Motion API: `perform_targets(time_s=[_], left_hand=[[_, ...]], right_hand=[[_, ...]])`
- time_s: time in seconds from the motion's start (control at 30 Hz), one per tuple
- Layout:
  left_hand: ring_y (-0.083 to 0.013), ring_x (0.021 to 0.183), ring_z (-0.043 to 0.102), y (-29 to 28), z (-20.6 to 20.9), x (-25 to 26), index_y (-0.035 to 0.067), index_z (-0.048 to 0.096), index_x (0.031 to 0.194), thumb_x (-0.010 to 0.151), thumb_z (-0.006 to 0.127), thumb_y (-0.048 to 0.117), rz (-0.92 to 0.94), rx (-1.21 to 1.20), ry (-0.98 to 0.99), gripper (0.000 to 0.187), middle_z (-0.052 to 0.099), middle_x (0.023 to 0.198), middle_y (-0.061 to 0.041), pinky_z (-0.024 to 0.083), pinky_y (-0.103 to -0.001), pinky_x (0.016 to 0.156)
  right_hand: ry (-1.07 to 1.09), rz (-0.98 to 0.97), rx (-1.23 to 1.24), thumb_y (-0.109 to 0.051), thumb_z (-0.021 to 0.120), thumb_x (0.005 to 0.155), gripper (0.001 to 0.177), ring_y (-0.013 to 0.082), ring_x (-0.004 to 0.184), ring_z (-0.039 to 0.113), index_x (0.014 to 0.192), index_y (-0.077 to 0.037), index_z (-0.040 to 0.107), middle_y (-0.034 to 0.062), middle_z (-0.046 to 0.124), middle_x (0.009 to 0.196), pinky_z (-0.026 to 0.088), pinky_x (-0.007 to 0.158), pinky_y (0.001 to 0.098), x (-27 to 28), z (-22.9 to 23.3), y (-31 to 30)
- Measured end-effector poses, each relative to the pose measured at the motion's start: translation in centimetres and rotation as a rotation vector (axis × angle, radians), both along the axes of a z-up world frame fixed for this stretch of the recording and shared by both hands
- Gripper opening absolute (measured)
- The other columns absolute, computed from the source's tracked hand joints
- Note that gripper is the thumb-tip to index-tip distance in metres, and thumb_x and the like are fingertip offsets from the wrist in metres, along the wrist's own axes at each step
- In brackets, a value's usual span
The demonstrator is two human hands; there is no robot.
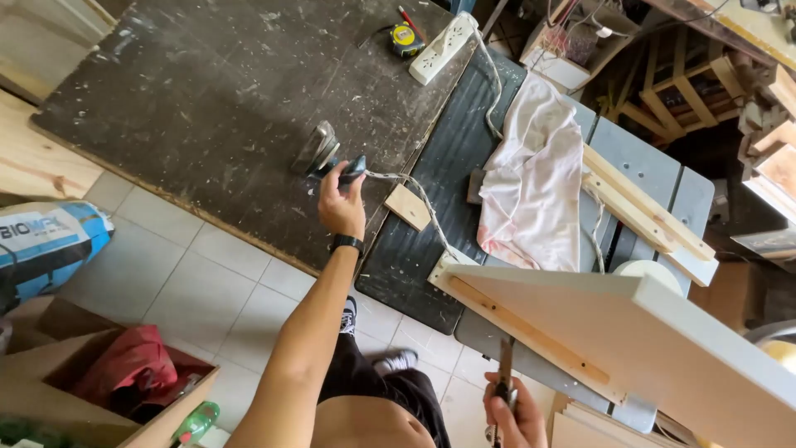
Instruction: Trimming excess edge banding from a melamine board using a utility knife and smoothing the edges with a sanding block.
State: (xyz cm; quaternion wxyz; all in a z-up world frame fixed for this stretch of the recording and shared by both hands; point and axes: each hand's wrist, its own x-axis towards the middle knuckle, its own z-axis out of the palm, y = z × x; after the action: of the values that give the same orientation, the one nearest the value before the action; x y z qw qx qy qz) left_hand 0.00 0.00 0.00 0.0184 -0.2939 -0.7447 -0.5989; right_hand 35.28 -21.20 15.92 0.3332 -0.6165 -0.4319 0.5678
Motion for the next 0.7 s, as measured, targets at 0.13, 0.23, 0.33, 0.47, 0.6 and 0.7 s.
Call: perform_targets(time_s=[0.13,0.23,0.33,0.47,0.6,0.7], left_hand=[[-0.0244,0.100,0.070,-1.1,-0.3,-1.4,0.022,0.068,0.113,0.085,0.079,0.014,-0.009,-0.026,-0.009,0.031,0.071,0.115,-0.004,0.057,-0.036,0.075],[-0.0259,0.097,0.070,-3.1,-0.2,-3.3,0.020,0.066,0.116,0.088,0.075,0.022,-0.080,-0.111,0.052,0.029,0.072,0.115,-0.005,0.054,-0.038,0.076],[-0.0323,0.085,0.068,-2.7,-0.2,-7.2,0.026,0.067,0.117,0.090,0.071,0.037,-0.099,-0.264,0.190,0.029,0.073,0.109,-0.004,0.048,-0.043,0.064],[-0.0358,0.076,0.066,-2.6,-1.6,-11.7,0.014,0.069,0.099,0.088,0.074,0.039,-0.171,-0.421,0.199,0.028,0.074,0.093,-0.010,0.047,-0.048,0.057],[-0.0443,0.079,0.063,-0.6,-1.0,-16.2,0.014,0.065,0.099,0.090,0.072,0.035,-0.156,-0.516,0.197,0.024,0.070,0.090,-0.016,0.045,-0.056,0.059],[-0.0346,0.075,0.068,0.9,0.2,-19.5,0.008,0.063,0.093,0.092,0.071,0.036,-0.210,-0.567,0.125,0.029,0.072,0.069,-0.006,0.047,-0.050,0.060]], right_hand=[[-0.164,0.118,-0.103,-0.023,0.062,0.086,0.039,0.0187,0.059,0.050,0.114,0.003,0.073,0.0086,0.063,0.073,0.042,0.060,0.0300,-1.5,0.9,1.9],[-0.236,0.330,-0.056,-0.026,0.065,0.086,0.040,0.0120,0.053,0.049,0.118,-0.003,0.071,0.0025,0.067,0.077,0.038,0.051,0.0257,0.2,-1.9,2.4],[-0.046,0.431,0.101,-0.021,0.068,0.085,0.034,0.0073,0.048,0.046,0.114,-0.003,0.071,-0.0001,0.065,0.071,0.034,0.043,0.0214,0.0,-4.2,4.6],[-0.316,0.548,-0.222,-0.022,0.069,0.084,0.028,0.0100,0.057,0.043,0.109,-0.012,0.077,-0.0010,0.062,0.073,0.034,0.060,0.0238,-3.9,0.3,6.8],[-0.354,0.755,-0.192,-0.027,0.068,0.087,0.026,0.0098,0.057,0.040,0.111,-0.020,0.074,-0.0025,0.050,0.067,0.033,0.060,0.0244,-5.9,0.6,9.2],[-0.355,0.873,0.125,-0.027,0.069,0.088,0.025,0.0080,0.064,0.051,0.113,-0.022,0.068,-0.0057,0.065,0.076,0.041,0.062,0.0237,-6.1,-1.4,10.6]])
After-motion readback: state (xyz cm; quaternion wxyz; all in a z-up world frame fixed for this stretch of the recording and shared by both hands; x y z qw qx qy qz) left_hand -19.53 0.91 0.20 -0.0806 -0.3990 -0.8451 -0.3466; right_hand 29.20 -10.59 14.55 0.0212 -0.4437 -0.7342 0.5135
